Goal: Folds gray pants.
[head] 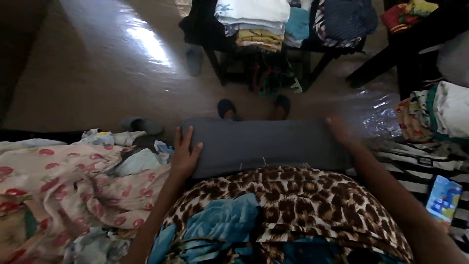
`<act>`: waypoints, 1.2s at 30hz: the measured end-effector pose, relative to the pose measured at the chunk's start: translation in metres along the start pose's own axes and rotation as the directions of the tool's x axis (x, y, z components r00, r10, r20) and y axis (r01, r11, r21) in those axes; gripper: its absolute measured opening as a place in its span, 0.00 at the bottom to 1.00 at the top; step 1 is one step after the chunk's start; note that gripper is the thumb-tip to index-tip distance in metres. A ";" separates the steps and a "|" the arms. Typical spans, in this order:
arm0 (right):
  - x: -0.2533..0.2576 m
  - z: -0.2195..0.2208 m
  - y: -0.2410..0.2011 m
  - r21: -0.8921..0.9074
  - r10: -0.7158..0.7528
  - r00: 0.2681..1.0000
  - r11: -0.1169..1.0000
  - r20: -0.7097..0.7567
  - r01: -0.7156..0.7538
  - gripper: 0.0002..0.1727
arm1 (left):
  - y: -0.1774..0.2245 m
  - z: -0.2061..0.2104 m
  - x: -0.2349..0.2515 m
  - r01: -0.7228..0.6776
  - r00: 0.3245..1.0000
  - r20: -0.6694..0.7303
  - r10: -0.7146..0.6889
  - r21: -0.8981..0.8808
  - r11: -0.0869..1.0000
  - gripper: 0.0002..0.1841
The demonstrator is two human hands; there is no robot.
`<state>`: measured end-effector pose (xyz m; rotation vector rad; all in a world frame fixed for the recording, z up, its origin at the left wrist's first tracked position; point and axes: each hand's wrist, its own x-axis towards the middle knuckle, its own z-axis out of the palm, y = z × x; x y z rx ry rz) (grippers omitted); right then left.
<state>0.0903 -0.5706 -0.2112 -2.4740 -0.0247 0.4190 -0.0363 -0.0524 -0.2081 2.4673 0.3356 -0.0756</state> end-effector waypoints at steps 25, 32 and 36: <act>-0.007 0.029 -0.009 -0.288 -0.062 0.996 0.957 -0.061 0.042 0.28 | 0.051 0.018 0.222 -0.073 0.593 0.771 -0.234 0.340 0.937 0.25; -0.002 0.028 -0.013 -0.267 -0.087 0.992 0.962 -0.095 0.059 0.29 | 0.019 0.046 0.237 -0.106 0.540 0.765 -0.351 0.475 0.874 0.27; -0.003 0.030 -0.013 -0.266 -0.080 0.992 0.963 -0.101 0.051 0.31 | 0.028 0.043 0.233 -0.054 0.543 0.735 -0.406 0.513 0.856 0.28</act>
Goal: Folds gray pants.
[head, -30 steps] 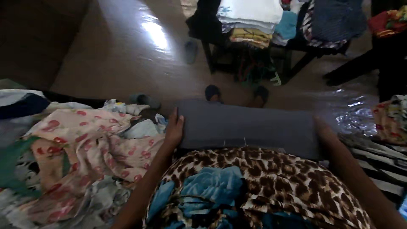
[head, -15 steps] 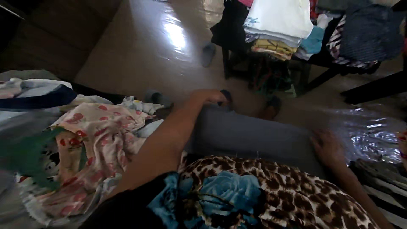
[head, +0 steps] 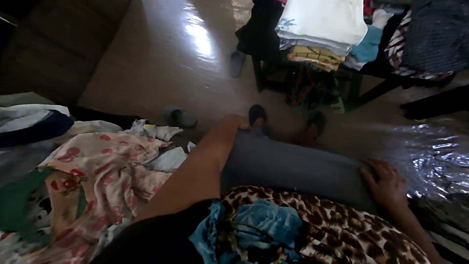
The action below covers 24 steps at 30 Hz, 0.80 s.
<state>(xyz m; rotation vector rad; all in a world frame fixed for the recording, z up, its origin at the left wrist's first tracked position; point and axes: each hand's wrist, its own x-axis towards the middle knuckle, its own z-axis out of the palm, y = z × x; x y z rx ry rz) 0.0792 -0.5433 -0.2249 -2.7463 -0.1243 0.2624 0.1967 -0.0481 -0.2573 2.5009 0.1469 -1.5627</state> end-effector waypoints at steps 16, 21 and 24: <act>0.000 0.003 0.005 0.023 -0.019 0.999 1.000 -0.041 0.020 0.32 | -0.034 -0.005 0.034 -0.016 0.997 -0.076 0.025 0.117 0.993 0.15; 0.001 0.002 0.004 0.024 -0.017 0.999 1.000 -0.037 0.018 0.33 | -0.037 -0.004 0.041 0.018 0.999 -0.031 -0.013 0.141 0.990 0.15; 0.003 -0.003 -0.002 -0.039 -0.010 1.000 0.999 0.012 0.011 0.33 | -0.028 -0.003 0.022 0.019 1.000 -0.002 -0.019 0.057 0.998 0.25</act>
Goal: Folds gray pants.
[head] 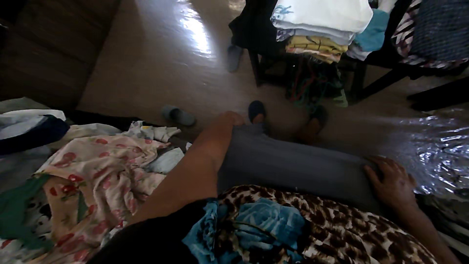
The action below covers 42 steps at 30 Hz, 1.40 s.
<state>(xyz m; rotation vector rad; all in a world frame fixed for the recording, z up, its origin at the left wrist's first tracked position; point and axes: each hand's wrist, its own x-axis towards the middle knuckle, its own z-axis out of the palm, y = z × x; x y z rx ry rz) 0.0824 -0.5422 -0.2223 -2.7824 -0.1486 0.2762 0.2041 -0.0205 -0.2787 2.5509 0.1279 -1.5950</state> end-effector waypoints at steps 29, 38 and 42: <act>0.175 0.118 -0.259 0.493 -0.344 0.480 0.839 0.807 -0.229 0.21 | 0.009 -0.007 0.017 -0.117 0.993 -0.008 0.121 0.201 0.972 0.22; 0.170 0.126 -0.252 0.345 -0.274 0.461 0.936 0.844 -0.074 0.26 | 0.012 -0.006 0.014 -0.045 0.999 0.028 0.042 0.143 0.989 0.19; 0.171 0.129 -0.250 0.377 -0.270 0.499 0.918 0.824 -0.126 0.22 | 0.008 -0.004 0.019 -0.064 0.998 0.022 0.061 0.186 0.980 0.19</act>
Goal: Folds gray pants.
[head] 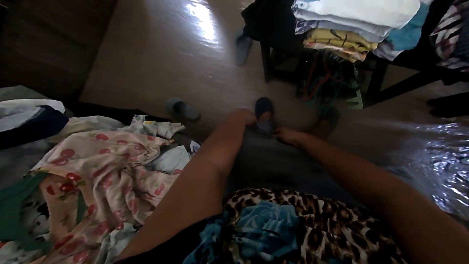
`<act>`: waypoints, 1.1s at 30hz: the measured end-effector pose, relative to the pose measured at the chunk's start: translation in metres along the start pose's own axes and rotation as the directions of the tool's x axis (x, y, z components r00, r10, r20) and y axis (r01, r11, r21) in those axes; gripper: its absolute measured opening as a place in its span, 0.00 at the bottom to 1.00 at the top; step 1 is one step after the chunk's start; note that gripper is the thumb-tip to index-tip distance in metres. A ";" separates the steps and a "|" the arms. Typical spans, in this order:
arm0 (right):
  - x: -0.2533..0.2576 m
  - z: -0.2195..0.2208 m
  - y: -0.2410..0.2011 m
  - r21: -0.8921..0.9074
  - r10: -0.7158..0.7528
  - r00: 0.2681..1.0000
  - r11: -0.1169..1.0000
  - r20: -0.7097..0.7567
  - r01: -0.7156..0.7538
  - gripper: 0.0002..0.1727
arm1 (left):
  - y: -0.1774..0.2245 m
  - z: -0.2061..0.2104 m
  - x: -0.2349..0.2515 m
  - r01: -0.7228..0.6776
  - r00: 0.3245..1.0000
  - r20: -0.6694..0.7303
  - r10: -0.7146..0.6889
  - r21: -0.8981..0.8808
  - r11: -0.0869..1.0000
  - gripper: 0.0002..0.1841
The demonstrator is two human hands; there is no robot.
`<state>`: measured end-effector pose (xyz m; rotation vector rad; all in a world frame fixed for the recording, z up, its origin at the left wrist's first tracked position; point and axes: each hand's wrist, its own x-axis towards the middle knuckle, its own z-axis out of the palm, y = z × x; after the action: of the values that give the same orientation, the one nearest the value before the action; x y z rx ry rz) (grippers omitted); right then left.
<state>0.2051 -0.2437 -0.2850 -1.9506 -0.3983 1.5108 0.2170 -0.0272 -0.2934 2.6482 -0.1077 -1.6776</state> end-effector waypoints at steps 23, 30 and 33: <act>-0.025 -0.029 -0.016 -0.030 -0.280 0.887 0.957 -0.368 0.290 0.17 | 0.025 -0.032 -0.036 -0.520 0.831 -0.405 0.381 -0.321 0.792 0.35; -0.048 -0.034 -0.028 0.150 -0.340 0.847 0.891 -0.409 0.429 0.16 | 0.016 -0.048 -0.044 -0.389 0.901 -0.308 0.306 -0.262 0.883 0.21; -0.051 -0.041 -0.030 0.121 -0.342 0.839 0.896 -0.422 0.427 0.17 | -0.001 -0.053 -0.043 -0.269 0.939 -0.247 0.240 -0.091 0.959 0.22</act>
<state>0.2328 -0.2629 -0.2221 -1.8095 -0.4069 0.8409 0.2467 -0.0252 -0.2323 2.5830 -0.3193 -1.2448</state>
